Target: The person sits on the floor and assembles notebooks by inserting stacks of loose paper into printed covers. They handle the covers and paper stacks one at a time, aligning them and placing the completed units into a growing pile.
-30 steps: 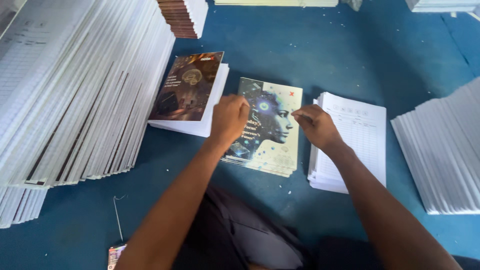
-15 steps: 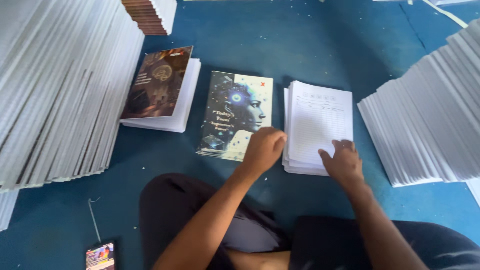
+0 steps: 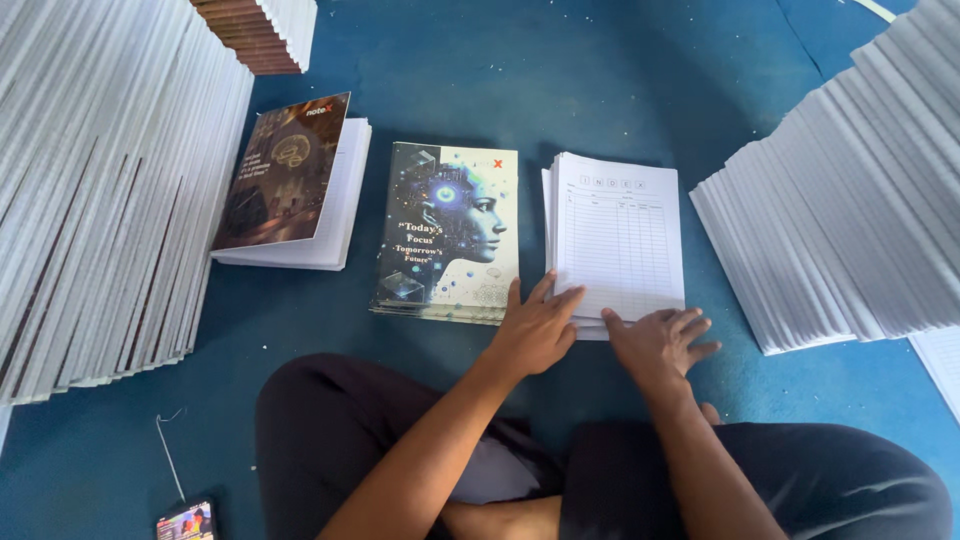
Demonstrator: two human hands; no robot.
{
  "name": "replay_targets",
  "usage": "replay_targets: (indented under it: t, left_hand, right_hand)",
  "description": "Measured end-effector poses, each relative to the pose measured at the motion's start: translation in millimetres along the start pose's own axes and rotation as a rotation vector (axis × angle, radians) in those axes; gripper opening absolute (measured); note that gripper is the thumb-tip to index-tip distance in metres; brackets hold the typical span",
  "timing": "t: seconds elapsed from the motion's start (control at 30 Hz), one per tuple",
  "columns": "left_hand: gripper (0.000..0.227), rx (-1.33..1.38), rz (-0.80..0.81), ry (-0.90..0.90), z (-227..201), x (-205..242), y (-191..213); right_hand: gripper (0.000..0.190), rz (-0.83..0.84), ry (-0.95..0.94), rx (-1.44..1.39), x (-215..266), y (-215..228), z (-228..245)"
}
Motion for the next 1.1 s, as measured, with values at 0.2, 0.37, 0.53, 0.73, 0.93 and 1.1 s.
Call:
replay_targets:
  t: [0.2, 0.37, 0.53, 0.73, 0.93, 1.1]
  left_hand:
    - [0.057, 0.047, 0.005, -0.005, 0, 1, -2]
    - [0.056, 0.032, -0.016, -0.017, -2, 0, -1]
    - [0.056, 0.089, -0.034, 0.048, -3, -3, 6]
    - [0.073, 0.854, -0.277, 0.306, 9, -34, 28]
    - [0.068, 1.147, -0.417, 0.638, 36, -66, 22]
    - [0.047, 1.153, -0.524, 0.574, 74, -77, 4]
  right_hand:
    - [0.109, -0.047, 0.080, 0.033, -3, -1, 4]
    - [0.077, -0.009, 0.105, 0.104, -9, -3, 8]
    - [0.065, -0.219, 0.352, 0.007, -10, -10, 18]
    - [0.053, -0.336, 0.630, -0.132, 5, 0, 29]
    - [0.055, -0.286, 0.920, -0.144, 32, 19, 49]
    - [0.069, 0.018, 0.825, -0.398, 36, 30, 46]
Point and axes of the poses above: each hand's wrist, its own x-axis away from the middle knuckle, its own y-axis out of the back of the hand, z = x × y, the point moved 3 cm from there along -x, towards the middle knuckle, and after that the axes turned 5 degrees about z, right-handed, at the moved point
